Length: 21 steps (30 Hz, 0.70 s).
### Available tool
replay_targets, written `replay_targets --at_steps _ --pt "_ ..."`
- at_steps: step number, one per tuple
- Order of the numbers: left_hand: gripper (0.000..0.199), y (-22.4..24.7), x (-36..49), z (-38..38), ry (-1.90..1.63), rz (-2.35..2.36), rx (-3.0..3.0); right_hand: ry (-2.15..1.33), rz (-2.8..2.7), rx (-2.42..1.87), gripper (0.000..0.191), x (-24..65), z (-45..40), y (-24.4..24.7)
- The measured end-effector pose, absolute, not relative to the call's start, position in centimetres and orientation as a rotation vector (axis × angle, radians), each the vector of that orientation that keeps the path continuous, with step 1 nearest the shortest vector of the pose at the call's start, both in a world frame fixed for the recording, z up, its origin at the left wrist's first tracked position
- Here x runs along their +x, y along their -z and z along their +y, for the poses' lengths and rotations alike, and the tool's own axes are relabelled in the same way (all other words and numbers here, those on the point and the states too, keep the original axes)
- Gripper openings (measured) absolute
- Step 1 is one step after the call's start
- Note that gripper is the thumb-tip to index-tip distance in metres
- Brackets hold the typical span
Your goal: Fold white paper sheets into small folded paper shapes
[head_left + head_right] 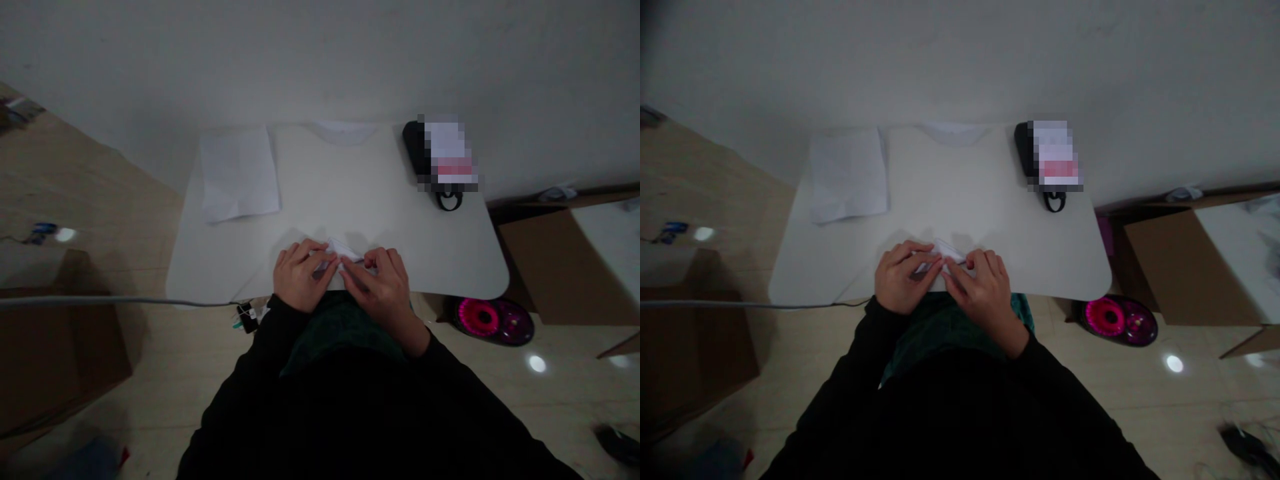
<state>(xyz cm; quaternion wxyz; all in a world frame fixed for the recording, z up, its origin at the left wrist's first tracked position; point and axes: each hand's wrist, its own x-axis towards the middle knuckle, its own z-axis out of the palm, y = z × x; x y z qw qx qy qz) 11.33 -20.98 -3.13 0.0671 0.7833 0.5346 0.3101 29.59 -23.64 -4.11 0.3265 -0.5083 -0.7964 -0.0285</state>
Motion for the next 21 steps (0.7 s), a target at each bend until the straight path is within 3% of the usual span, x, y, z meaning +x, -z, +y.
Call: replay_targets --at_steps 7,17,21 --pt "0.014 2.1 11.6 -20.8 -0.760 1.697 2.320 0.194 -2.074 -1.455 0.020 30.6 -23.4 3.8" --pt "0.011 2.5 11.9 -21.2 -0.913 1.789 2.278 0.221 -2.085 -1.512 0.020 32.6 -23.3 3.6" --pt "0.013 2.5 11.9 -21.1 -0.939 1.784 2.272 0.189 -2.136 -1.468 0.034 31.5 -23.6 3.2"
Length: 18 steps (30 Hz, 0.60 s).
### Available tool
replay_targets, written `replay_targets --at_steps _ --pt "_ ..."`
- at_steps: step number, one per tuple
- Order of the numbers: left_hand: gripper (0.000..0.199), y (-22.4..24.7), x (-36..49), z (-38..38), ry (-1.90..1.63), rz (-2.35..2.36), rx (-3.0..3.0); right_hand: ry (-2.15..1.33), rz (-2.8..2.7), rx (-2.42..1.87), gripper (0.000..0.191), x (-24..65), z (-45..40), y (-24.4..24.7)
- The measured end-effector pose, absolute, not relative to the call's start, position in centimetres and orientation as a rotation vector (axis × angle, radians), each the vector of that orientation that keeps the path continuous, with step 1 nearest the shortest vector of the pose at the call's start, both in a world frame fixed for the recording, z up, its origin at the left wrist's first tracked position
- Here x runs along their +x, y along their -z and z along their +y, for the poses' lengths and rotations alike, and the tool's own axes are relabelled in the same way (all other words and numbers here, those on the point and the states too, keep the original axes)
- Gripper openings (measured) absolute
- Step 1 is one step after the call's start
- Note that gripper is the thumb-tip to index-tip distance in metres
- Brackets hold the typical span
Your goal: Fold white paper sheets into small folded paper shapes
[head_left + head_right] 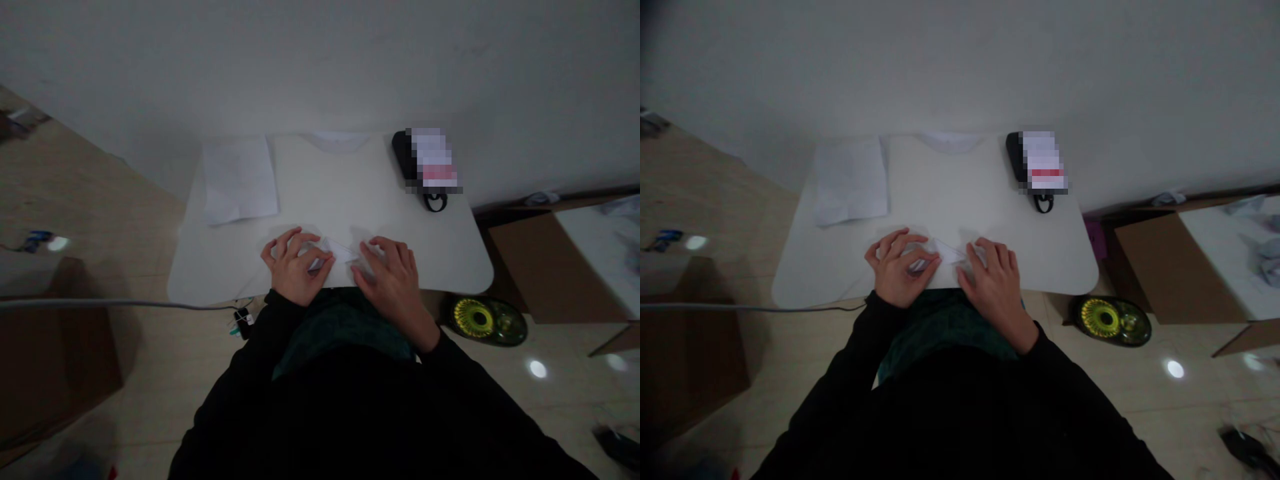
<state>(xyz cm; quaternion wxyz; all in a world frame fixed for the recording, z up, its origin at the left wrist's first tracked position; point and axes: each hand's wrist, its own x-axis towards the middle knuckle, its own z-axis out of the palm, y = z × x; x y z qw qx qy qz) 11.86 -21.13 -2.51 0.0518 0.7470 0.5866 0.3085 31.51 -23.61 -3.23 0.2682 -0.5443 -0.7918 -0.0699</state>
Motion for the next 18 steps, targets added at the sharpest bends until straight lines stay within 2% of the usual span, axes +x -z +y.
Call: replay_targets --at_steps 2,4,9,16,18 --pt "0.014 2.5 11.9 -21.2 -0.938 1.784 2.277 0.144 -2.211 -1.318 0.039 30.5 -23.7 3.4" --pt "0.014 2.4 11.8 -21.3 -0.912 1.793 2.276 0.120 -2.246 -1.228 0.035 29.7 -23.6 3.8" --pt "0.012 1.9 11.1 -21.5 -0.783 1.811 2.245 0.130 -2.220 -1.241 0.025 29.4 -23.0 4.5" --pt "0.009 1.6 8.8 -21.9 -0.692 1.834 2.256 0.185 -2.223 -1.187 0.025 29.8 -23.0 4.2" --pt "0.013 1.7 7.8 -22.0 -0.675 1.790 2.287 0.166 -2.219 -1.173 0.030 29.9 -23.2 4.3"
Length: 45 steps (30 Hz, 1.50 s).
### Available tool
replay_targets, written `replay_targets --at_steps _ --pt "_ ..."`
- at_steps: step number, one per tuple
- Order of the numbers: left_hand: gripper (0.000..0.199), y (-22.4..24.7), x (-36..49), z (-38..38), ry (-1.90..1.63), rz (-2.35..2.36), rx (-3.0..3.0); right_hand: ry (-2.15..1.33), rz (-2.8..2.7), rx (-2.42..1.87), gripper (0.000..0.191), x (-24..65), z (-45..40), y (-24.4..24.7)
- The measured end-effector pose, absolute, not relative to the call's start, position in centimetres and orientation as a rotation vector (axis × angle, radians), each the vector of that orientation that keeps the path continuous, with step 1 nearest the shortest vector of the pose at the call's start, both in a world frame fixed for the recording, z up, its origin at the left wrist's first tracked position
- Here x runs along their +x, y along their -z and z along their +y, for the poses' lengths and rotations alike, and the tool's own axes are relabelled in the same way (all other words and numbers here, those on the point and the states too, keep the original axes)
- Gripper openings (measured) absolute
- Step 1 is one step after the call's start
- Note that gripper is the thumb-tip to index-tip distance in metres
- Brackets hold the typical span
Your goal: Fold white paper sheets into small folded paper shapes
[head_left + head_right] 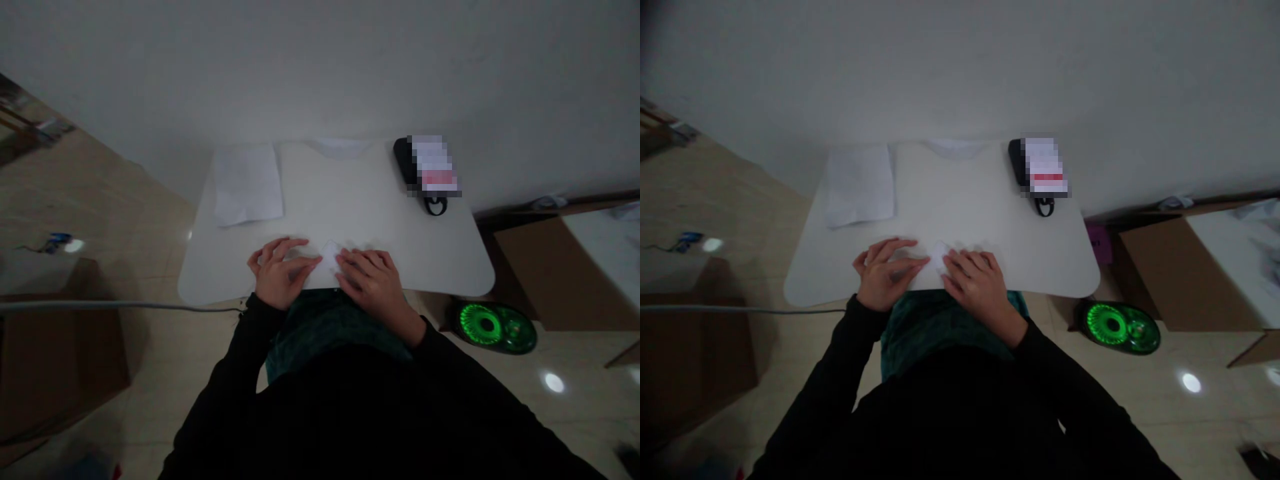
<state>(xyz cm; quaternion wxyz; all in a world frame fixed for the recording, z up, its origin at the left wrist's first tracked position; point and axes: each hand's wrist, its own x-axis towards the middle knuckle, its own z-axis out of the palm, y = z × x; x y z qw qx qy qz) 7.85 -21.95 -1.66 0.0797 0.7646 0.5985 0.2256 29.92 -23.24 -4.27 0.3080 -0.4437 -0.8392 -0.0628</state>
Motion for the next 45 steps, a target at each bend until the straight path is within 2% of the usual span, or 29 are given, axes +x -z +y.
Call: replay_targets --at_steps 4,8,13,17,20,24,28,32,38,45 --pt "0.032 1.7 6.3 -21.4 -0.660 1.543 2.365 0.129 -2.259 -1.075 0.048 30.5 -23.9 4.5" --pt "0.033 0.9 6.9 -20.2 -0.907 1.385 2.313 0.190 -2.268 -0.981 0.028 31.3 -24.7 5.0" --pt "0.031 -1.4 10.0 -18.1 -1.319 1.257 2.117 0.137 -2.192 -0.813 0.024 31.9 -25.5 5.1" --pt "0.024 -3.1 12.0 -14.5 -1.417 1.122 1.916 -0.122 -1.897 -0.953 0.012 32.0 -23.5 3.1" --pt "0.025 -4.5 13.7 -10.8 -1.518 1.157 1.714 -0.491 -1.453 -1.072 0.016 32.0 -19.1 1.2" --pt "0.032 -5.1 15.9 -6.8 -1.468 1.175 1.708 -0.900 -1.094 -0.953 0.032 31.6 -11.2 0.9" --pt "0.040 -3.0 16.1 -4.6 -1.383 1.261 1.777 -1.001 -1.008 -0.910 0.037 29.8 -5.6 2.5" --pt "0.039 -0.7 14.1 -3.4 -1.289 1.210 1.644 -1.098 -0.909 -0.865 0.042 27.1 -4.5 3.8" --pt "0.042 0.5 11.1 -3.0 -1.242 1.136 1.567 -1.130 -0.971 -0.899 0.042 25.4 -5.3 3.6" --pt "0.040 1.5 10.7 -3.2 -1.098 1.102 1.615 -0.908 -1.076 -0.958 0.032 26.6 -5.3 3.5"
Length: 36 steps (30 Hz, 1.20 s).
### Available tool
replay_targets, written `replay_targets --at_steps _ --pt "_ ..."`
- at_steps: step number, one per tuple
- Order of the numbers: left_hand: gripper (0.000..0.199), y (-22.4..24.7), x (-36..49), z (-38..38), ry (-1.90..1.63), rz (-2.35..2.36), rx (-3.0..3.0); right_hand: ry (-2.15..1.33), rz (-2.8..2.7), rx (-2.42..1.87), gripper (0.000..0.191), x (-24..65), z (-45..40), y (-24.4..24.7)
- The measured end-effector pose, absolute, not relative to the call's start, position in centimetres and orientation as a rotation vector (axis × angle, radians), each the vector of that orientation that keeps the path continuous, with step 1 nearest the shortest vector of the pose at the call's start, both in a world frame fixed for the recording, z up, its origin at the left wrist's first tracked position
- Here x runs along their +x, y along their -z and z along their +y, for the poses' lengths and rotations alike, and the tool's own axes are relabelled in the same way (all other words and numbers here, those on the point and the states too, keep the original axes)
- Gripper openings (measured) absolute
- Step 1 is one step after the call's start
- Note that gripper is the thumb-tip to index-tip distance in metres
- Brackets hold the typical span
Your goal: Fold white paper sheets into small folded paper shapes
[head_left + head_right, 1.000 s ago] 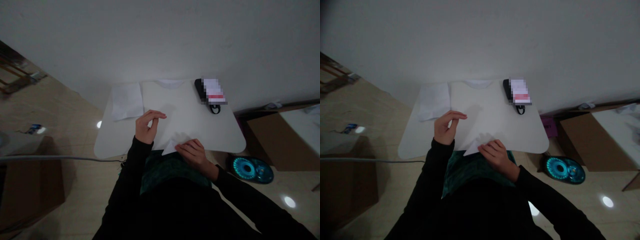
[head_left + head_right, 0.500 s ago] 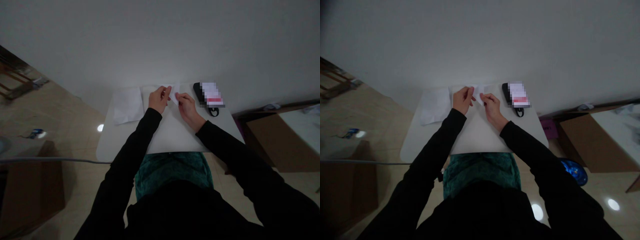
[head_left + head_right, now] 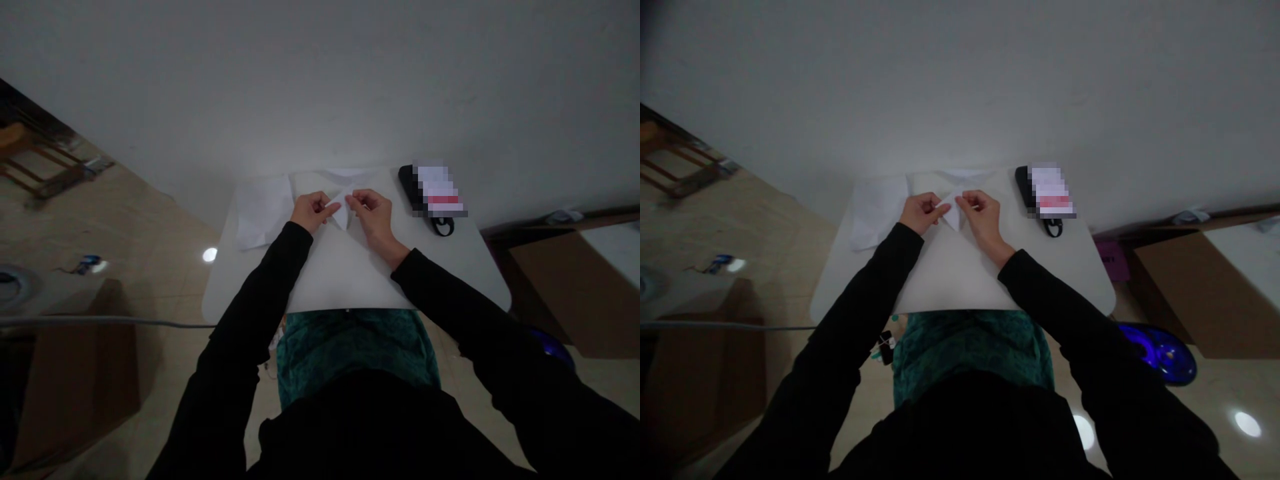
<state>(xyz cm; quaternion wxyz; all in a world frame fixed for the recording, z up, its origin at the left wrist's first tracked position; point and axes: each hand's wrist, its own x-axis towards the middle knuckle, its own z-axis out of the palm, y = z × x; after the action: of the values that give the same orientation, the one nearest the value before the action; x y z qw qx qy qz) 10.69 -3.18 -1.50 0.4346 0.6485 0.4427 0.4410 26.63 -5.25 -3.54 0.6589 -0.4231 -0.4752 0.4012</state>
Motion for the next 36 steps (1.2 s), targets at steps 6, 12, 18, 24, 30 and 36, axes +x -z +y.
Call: replay_targets --at_steps 6,12,18,24,30,36 --pt "0.034 2.0 11.4 -3.2 -1.234 1.143 1.516 -0.938 -1.062 -0.876 0.039 26.8 -5.0 3.3" --pt "0.026 2.3 11.5 -3.2 -1.229 1.110 1.430 -1.027 -1.163 -0.857 0.043 27.8 -4.4 2.7" --pt "0.023 1.9 11.4 -3.3 -1.266 1.134 1.419 -0.980 -1.112 -0.873 0.043 28.0 -4.3 2.9" --pt "0.027 2.1 11.8 -3.3 -1.339 1.142 1.375 -1.028 -1.013 -0.820 0.042 27.8 -4.6 3.0" --pt "0.031 2.0 11.7 -3.5 -1.391 1.100 1.460 -1.119 -0.972 -0.796 0.045 27.6 -5.0 2.6" --pt "0.026 2.5 11.5 -3.0 -1.374 1.126 1.389 -1.184 -0.974 -0.809 0.042 27.4 -4.9 2.8"
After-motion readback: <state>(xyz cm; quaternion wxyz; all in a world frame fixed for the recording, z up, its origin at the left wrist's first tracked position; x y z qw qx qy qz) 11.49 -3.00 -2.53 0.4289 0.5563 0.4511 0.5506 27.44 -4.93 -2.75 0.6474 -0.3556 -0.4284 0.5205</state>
